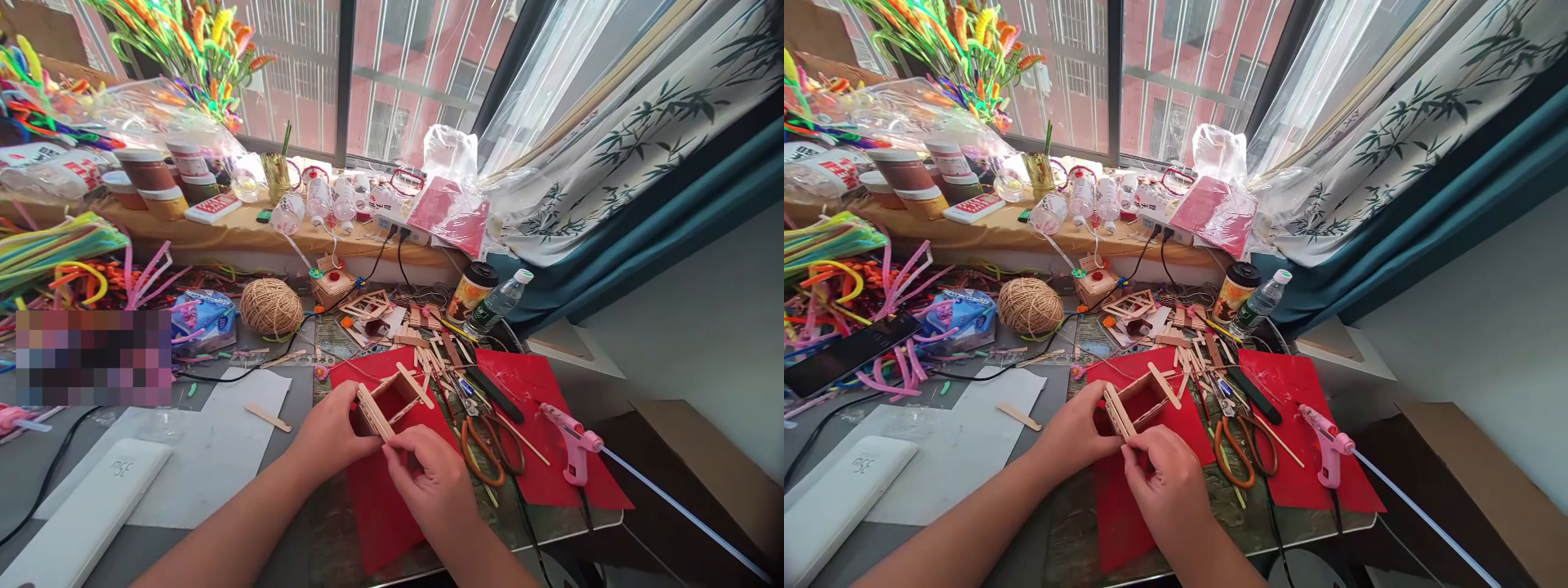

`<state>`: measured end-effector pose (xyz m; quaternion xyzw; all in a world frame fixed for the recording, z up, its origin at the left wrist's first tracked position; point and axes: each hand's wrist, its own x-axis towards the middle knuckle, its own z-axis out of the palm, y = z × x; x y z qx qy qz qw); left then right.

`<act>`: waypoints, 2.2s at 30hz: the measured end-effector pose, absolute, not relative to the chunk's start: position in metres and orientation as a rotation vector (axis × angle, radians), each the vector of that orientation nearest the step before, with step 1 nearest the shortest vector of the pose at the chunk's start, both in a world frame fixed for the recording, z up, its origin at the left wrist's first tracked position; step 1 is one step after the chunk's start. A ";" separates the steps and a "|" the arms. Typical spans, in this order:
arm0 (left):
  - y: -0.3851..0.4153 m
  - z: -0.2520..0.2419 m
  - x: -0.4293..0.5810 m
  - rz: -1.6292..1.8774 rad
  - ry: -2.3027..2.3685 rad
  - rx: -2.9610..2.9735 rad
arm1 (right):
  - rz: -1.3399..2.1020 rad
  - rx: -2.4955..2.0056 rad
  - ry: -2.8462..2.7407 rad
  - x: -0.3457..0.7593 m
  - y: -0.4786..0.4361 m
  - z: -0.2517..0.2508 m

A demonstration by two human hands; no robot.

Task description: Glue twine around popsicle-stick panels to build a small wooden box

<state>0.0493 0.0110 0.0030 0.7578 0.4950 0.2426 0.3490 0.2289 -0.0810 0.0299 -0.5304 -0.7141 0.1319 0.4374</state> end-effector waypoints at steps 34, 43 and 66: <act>0.044 -0.006 0.015 0.829 0.934 1.533 | 1.265 -1.429 -1.000 0.226 -0.091 0.006; 0.039 -0.013 0.032 0.884 0.991 1.424 | 1.384 -1.405 -0.847 0.218 -0.083 0.004; 0.040 -0.016 0.030 0.866 1.091 1.534 | 0.766 -1.535 -1.564 0.252 -0.079 0.026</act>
